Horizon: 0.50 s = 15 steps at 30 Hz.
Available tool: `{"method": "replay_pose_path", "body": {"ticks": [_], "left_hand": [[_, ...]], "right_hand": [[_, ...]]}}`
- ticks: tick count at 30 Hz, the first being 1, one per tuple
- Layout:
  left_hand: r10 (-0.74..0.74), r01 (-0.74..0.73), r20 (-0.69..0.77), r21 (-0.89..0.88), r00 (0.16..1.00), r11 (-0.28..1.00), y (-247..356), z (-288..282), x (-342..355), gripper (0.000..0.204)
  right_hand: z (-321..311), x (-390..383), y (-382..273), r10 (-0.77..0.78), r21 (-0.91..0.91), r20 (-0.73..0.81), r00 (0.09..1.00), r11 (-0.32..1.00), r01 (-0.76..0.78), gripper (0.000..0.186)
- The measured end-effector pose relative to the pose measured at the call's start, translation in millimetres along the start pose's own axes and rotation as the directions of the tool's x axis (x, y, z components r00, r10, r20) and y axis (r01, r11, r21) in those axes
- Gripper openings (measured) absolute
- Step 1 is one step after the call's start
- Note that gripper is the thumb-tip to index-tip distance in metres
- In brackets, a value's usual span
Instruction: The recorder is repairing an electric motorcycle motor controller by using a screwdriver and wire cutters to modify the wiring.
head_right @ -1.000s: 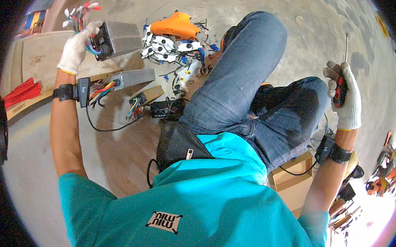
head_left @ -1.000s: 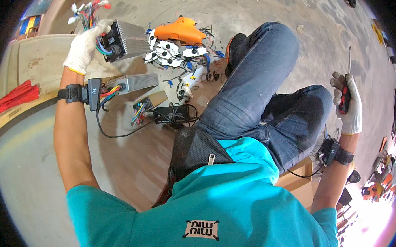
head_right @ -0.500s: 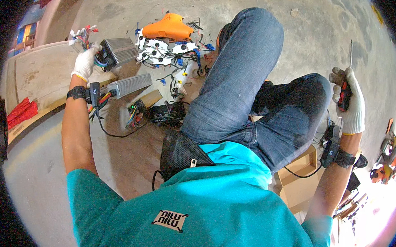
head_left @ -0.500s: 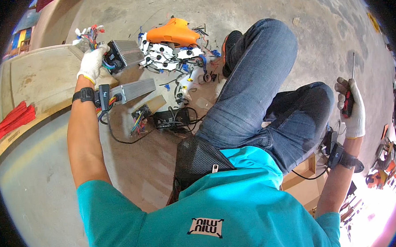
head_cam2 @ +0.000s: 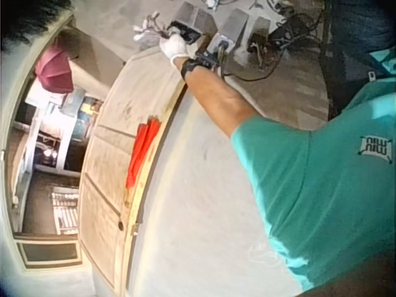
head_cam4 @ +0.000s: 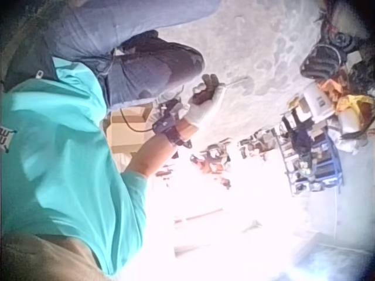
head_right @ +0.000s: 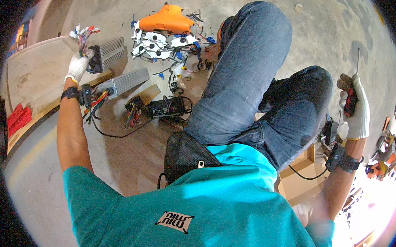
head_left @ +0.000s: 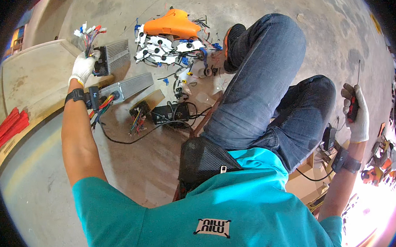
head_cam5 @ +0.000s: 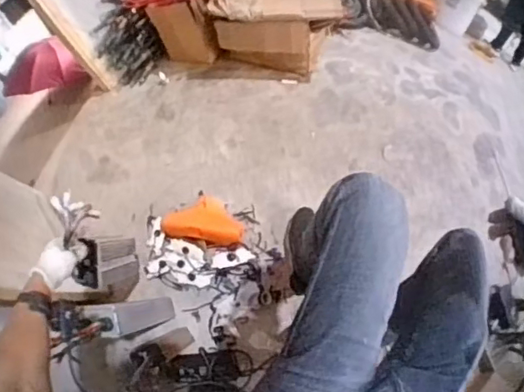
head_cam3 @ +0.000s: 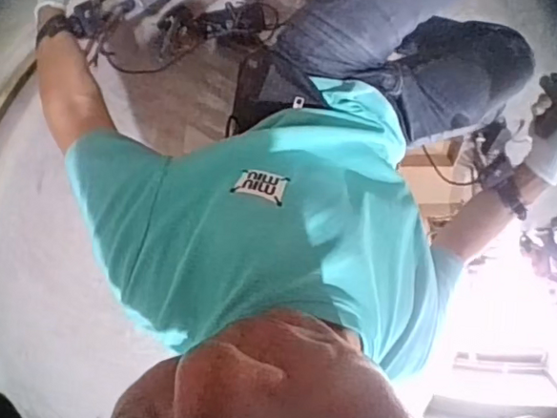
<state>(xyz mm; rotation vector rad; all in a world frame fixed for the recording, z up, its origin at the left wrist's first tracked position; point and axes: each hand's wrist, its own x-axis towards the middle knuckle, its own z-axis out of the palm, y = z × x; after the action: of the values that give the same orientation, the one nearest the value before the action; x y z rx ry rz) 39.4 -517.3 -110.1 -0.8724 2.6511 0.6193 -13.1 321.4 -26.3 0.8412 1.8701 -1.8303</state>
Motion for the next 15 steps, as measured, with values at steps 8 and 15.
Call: {"method": "replay_pose_path", "body": {"ticks": [8, 15], "left_hand": [[0.024, -0.02, -0.097, 0.036, 0.995, 0.999, -43.8, -24.9, 5.5, 0.049], [-0.171, 0.172, -0.146, -0.003, 0.974, 0.985, -51.4, -55.7, -23.5, 0.049]], "right_hand": [[18.7, 5.4, -5.4, -0.007, 0.002, 0.017, 1.0, 1.0, 0.006, 0.044], [25.5, 2.0, -12.5, -0.032, -0.032, 0.03, 0.999, 0.999, 0.033, 0.048]]}}
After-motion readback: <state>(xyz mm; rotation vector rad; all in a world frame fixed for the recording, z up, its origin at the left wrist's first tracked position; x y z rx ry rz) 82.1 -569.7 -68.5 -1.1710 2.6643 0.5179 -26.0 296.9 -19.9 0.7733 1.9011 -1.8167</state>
